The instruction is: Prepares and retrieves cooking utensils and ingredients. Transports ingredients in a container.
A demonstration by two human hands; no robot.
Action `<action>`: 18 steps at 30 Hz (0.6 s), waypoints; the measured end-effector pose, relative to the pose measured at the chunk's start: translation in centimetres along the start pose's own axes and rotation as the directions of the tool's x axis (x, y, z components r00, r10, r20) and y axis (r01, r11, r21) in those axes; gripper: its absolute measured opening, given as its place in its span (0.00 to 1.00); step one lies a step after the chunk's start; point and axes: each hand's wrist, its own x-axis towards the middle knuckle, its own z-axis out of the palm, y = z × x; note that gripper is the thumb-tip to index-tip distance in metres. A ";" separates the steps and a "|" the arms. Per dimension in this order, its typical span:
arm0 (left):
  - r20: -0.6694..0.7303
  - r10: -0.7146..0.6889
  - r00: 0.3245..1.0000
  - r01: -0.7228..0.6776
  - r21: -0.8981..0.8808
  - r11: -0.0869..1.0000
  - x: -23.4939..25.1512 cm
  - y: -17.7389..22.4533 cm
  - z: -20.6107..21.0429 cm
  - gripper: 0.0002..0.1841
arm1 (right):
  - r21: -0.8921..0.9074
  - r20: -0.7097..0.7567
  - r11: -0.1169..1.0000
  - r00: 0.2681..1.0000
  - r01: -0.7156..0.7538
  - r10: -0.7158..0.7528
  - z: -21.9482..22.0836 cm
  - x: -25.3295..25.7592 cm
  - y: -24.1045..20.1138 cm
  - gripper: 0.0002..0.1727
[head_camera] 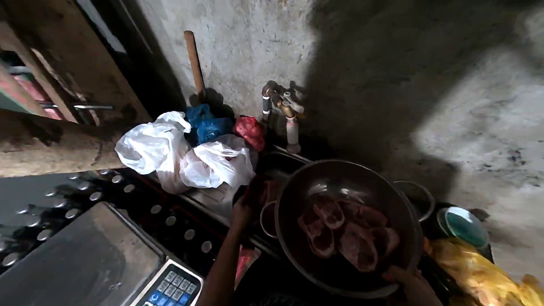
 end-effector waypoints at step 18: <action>-0.294 0.543 0.786 -0.390 0.446 0.806 -13.4 8.3 -2.4 0.27 | -0.076 0.227 0.993 0.969 -0.085 0.100 -0.2 0.4 2.3 0.16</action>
